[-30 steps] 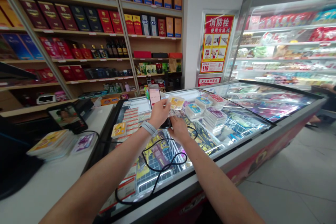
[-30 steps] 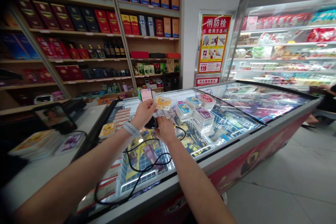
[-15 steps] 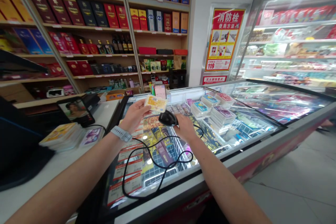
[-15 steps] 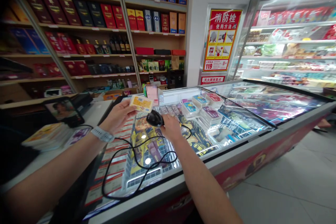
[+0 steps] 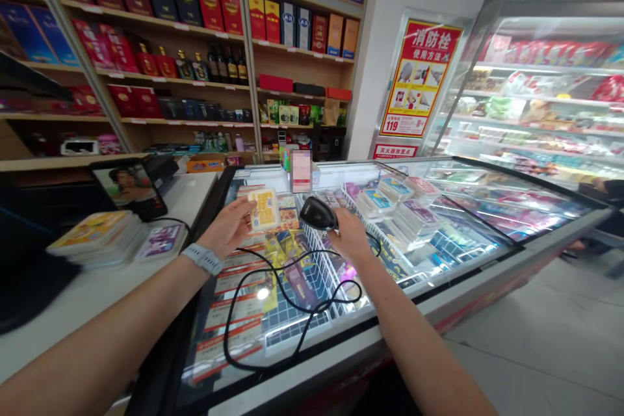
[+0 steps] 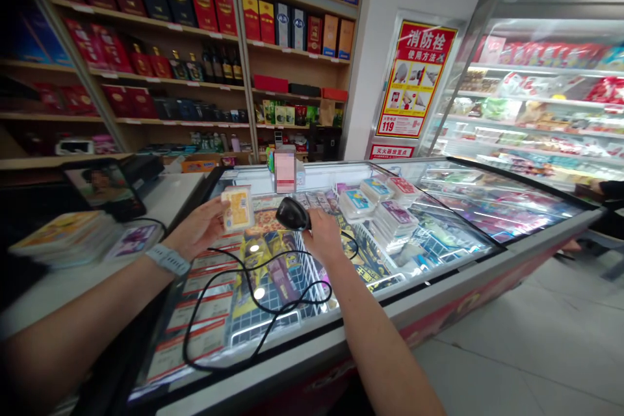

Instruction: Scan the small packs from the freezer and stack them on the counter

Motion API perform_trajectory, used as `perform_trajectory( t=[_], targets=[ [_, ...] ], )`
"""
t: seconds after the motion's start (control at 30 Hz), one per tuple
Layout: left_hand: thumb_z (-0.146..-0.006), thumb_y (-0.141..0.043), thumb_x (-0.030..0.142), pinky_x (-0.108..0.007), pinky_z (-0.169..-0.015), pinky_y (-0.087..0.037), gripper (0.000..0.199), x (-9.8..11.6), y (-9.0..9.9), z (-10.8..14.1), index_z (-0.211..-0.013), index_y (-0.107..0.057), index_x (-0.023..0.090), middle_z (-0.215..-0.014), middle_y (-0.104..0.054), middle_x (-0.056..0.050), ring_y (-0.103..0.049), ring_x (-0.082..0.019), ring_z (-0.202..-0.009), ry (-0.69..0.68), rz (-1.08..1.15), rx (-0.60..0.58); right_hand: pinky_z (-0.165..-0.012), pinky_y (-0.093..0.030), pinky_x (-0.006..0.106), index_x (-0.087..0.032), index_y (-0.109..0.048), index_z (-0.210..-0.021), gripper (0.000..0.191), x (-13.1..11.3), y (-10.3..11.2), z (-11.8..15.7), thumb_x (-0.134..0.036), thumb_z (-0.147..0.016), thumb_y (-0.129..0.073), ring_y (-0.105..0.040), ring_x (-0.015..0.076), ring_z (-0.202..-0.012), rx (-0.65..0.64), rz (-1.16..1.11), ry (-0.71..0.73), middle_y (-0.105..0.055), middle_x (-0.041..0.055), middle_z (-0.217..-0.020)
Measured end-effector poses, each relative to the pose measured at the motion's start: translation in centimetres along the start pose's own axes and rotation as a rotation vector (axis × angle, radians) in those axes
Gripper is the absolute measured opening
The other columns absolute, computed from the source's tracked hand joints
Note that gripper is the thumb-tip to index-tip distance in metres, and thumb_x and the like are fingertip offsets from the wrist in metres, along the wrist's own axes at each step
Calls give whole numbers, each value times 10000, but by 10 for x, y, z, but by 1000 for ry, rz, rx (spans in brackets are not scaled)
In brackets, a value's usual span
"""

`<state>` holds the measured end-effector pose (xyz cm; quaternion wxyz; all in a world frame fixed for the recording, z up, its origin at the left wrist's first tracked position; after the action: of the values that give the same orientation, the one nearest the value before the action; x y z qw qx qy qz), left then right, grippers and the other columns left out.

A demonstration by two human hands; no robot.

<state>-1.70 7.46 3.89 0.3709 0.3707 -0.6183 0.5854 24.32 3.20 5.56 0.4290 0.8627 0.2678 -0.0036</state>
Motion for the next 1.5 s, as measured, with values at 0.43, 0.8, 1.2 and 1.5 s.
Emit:
perform_trajectory(
  t=[0.43,0.8,1.2,1.5],
  targets=[
    [-642,-713,56,-414,-847,-582,517,-18,4,0,-1134,-622,186,-1088,-703,-90,-675,-231,-983,44,11,-69,-825,-448,382,-176,-582,-1121,329,2,-3,1,-194,-796,-537,-594,267,-950,8,-18,12,-653,107,-1049],
    [-536,-787,152,-388,-860,-549,396,-12,12,-6,-921,-699,131,-936,-734,-72,-683,-222,-881,-93,-178,-32,-837,-453,387,-173,-578,-1113,313,2,-2,0,-204,-807,-523,-595,272,-963,0,-26,11,-649,98,-1044],
    [-590,-717,107,-434,-972,-496,553,-3,8,-2,-1136,-672,184,-1094,-707,-60,-650,-254,-1018,-255,-429,-37,-819,-462,395,-180,-577,-1098,296,1,-2,1,-221,-807,-534,-599,276,-941,17,-29,29,-650,108,-1036],
    [-616,-652,59,-393,-1001,-478,682,-1,20,-13,-1283,-592,188,-1183,-666,-75,-626,-228,-1059,-379,-549,-13,-824,-476,385,-194,-579,-1108,315,2,0,0,-248,-800,-550,-612,272,-964,15,-98,-24,-656,97,-1051]
  ],
)
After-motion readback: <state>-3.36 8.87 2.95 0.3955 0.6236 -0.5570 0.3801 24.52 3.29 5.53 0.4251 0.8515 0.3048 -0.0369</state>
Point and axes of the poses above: each hand's wrist, its own z-axis away from the middle knuckle, its own y-axis out of the back of the hand, x = y × z, the point moved 8 cm from there along -z, towards the middle knuckle
